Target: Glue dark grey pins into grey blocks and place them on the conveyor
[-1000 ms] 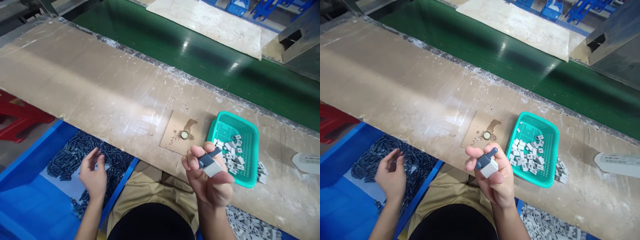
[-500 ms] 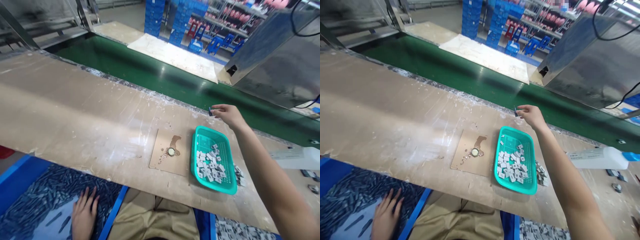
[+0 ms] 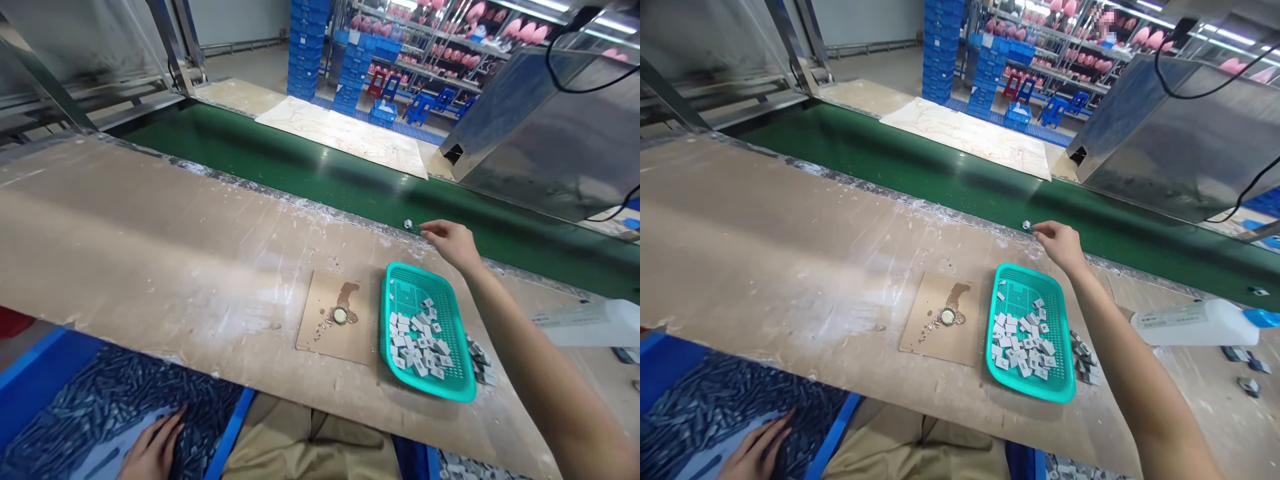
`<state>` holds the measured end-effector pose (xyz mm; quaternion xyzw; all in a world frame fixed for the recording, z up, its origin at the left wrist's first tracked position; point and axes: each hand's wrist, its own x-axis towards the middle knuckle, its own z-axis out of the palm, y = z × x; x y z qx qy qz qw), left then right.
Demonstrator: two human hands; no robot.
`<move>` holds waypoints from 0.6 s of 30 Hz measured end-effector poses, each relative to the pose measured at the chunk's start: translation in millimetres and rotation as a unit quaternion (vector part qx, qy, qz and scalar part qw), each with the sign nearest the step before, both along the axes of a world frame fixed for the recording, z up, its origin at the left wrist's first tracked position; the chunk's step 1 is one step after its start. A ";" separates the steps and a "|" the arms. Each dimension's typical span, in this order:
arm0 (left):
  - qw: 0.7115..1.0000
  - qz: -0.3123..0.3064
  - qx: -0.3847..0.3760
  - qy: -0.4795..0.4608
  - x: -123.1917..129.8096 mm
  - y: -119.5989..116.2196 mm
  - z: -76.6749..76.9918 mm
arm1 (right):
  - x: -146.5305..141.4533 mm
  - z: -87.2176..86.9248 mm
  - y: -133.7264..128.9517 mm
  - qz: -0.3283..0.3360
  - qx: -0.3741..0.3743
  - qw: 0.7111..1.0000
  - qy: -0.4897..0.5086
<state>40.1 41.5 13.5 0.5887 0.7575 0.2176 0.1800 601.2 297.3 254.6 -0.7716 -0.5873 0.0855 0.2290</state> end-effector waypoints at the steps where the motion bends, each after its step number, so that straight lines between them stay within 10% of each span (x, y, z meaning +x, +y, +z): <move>1: 1.000 0.001 -0.003 0.003 0.1 0.4 0.8 | -3.9 1.7 -14.1 0.005 -0.005 1.000 -0.005; 8: 0.998 0.019 -0.060 0.012 -15.6 16.6 4.9 | -46.0 -7.9 -103.5 0.119 -0.213 0.970 0.013; 15: 0.983 0.111 -0.128 -0.067 -13.9 31.7 45.7 | -70.0 -36.3 -119.6 0.146 -0.180 0.973 -0.011; 18: 0.931 0.229 -0.160 -0.233 0.0 31.9 69.7 | -70.1 -37.7 -120.2 0.160 -0.169 0.973 0.003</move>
